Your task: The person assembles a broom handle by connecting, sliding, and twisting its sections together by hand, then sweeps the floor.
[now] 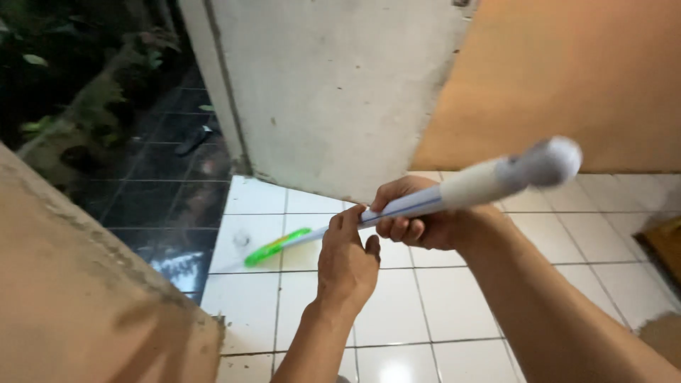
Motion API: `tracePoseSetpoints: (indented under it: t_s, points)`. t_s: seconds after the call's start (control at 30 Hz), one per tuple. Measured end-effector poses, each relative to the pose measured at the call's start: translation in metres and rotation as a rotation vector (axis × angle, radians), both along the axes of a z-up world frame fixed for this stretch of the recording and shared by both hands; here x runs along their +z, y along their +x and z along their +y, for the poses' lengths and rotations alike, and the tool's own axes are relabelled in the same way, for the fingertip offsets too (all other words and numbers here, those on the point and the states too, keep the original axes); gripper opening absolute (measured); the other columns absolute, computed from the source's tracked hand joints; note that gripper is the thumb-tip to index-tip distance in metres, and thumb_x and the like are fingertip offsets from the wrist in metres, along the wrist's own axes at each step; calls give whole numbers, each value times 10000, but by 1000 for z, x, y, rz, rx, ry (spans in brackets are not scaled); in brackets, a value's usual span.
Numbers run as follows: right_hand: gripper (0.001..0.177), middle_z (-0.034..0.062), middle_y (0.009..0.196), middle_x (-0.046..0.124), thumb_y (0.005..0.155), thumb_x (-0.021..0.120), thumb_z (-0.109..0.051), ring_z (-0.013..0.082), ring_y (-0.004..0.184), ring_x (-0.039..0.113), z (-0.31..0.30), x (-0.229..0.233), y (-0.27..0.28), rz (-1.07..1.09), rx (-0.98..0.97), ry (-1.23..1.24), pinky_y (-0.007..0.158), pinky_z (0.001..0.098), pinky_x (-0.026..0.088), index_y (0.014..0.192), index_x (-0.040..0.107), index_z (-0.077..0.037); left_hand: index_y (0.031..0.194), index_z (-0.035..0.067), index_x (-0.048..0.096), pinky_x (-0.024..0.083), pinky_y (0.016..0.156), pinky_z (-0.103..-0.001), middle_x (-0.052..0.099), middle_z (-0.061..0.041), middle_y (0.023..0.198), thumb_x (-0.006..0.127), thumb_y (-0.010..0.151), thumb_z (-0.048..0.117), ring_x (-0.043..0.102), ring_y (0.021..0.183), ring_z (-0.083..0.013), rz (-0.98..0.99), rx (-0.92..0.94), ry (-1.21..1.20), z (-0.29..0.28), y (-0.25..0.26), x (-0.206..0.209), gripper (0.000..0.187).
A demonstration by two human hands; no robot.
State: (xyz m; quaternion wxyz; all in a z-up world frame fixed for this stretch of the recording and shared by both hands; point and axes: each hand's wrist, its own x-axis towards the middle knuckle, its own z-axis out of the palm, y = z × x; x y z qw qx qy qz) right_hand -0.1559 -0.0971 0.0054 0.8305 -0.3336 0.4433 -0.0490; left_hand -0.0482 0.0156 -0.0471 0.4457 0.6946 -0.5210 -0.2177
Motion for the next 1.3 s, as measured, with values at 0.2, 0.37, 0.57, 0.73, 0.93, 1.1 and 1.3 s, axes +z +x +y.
tracePoseSetpoints:
  t_s: [0.2, 0.37, 0.57, 0.73, 0.93, 1.1, 1.3]
  points:
    - [243, 54, 606, 524, 870, 433, -189, 47, 406, 431, 2, 30, -38, -178, -202, -424, 309, 150, 356, 797, 559, 6, 1126, 152, 558, 480, 708, -421, 566, -135, 978, 545, 878, 122, 580, 872, -320, -79, 95, -197, -18, -23, 18, 249]
    - [271, 78, 768, 616, 835, 434, -106, 90, 596, 511, -6, 49, -32, 53, -277, -716, 537, 228, 434, 948, 646, 20, 1129, 126, 543, 470, 692, -425, 567, -100, 925, 564, 880, 189, 564, 826, -294, -202, 125, -271, -40, -35, 44, 258]
    - [292, 89, 959, 619, 826, 451, -64, 170, 887, 585, -14, 38, -40, 178, -88, -882, 886, 358, 486, 1051, 610, 32, 1025, 119, 552, 462, 668, -406, 542, -72, 896, 553, 898, 272, 546, 841, -257, -121, 202, -308, -58, -58, 55, 199]
    - [339, 92, 1008, 652, 784, 479, -46, 157, 939, 624, -21, 36, -44, 190, 41, -955, 908, 338, 485, 1094, 602, 17, 994, 124, 561, 473, 669, -395, 550, -53, 882, 564, 870, 357, 548, 834, -237, -92, 204, -258, -67, -63, 58, 263]
    - [234, 152, 903, 616, 827, 535, -63, 191, 795, 592, -22, 15, -28, 132, 41, -1105, 675, 364, 522, 1054, 562, -10, 1009, 133, 576, 478, 659, -395, 567, -47, 867, 562, 870, 368, 560, 824, -233, -111, 120, -214, -72, -48, 65, 273]
    - [203, 79, 741, 657, 822, 572, -163, 167, 655, 621, -27, 21, -22, 273, -192, -1318, 563, 350, 517, 941, 618, -5, 1028, 147, 584, 474, 641, -393, 576, -31, 869, 554, 863, 375, 586, 778, -219, -132, 93, -266, -79, -47, 83, 283]
    - [220, 122, 720, 681, 829, 549, -202, 248, 672, 666, -47, 42, -40, 586, -222, -1447, 590, 393, 507, 863, 691, -37, 1028, 144, 572, 502, 645, -360, 577, -18, 855, 533, 866, 397, 612, 720, -192, -12, -1, -239, -101, -65, 100, 302]
